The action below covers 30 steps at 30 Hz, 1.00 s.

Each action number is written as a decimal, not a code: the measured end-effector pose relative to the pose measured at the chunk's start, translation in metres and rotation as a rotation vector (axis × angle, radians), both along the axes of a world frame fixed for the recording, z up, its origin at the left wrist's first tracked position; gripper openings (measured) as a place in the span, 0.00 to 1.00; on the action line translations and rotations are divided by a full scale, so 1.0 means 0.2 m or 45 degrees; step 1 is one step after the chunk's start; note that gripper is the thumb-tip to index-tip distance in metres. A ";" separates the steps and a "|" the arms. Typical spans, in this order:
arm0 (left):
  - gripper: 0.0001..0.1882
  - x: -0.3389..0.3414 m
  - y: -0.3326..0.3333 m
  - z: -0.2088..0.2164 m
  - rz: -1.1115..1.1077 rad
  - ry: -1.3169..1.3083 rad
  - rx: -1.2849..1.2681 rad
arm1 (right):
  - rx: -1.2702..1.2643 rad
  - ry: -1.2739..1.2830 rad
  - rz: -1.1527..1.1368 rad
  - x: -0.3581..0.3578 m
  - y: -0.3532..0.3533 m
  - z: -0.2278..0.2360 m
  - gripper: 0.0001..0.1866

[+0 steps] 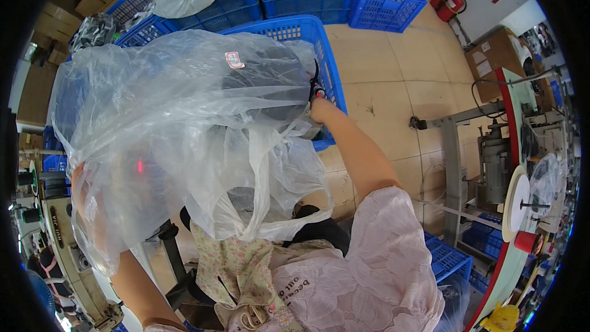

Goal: Count and record the number of shoe components from a plastic bag.

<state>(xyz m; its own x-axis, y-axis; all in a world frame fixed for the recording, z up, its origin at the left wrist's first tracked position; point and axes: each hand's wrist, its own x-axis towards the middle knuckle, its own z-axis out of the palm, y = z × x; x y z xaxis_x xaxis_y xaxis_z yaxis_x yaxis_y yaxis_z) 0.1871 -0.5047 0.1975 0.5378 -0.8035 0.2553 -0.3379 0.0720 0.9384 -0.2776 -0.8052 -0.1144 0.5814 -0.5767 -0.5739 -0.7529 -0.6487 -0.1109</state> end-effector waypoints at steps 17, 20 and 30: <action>0.17 0.05 0.01 0.00 -0.091 0.325 -0.040 | 0.583 -0.338 -0.991 0.07 0.08 -0.14 0.13; 0.17 0.00 0.01 0.01 -0.005 0.442 -0.066 | 0.501 -0.354 -0.873 0.07 0.08 -0.14 0.13; 0.18 -0.03 0.02 0.11 0.280 0.629 0.217 | -0.158 -0.272 -0.621 0.00 0.22 0.40 0.15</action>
<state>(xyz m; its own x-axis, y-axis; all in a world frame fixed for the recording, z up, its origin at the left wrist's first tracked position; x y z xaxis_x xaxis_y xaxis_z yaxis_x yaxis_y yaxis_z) 0.1811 -0.5001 0.2191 0.7200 -0.6668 -0.1925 0.1543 -0.1166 0.9811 -0.2773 -0.7615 -0.0351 0.3255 -0.8645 -0.3829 -0.9389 -0.2478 -0.2388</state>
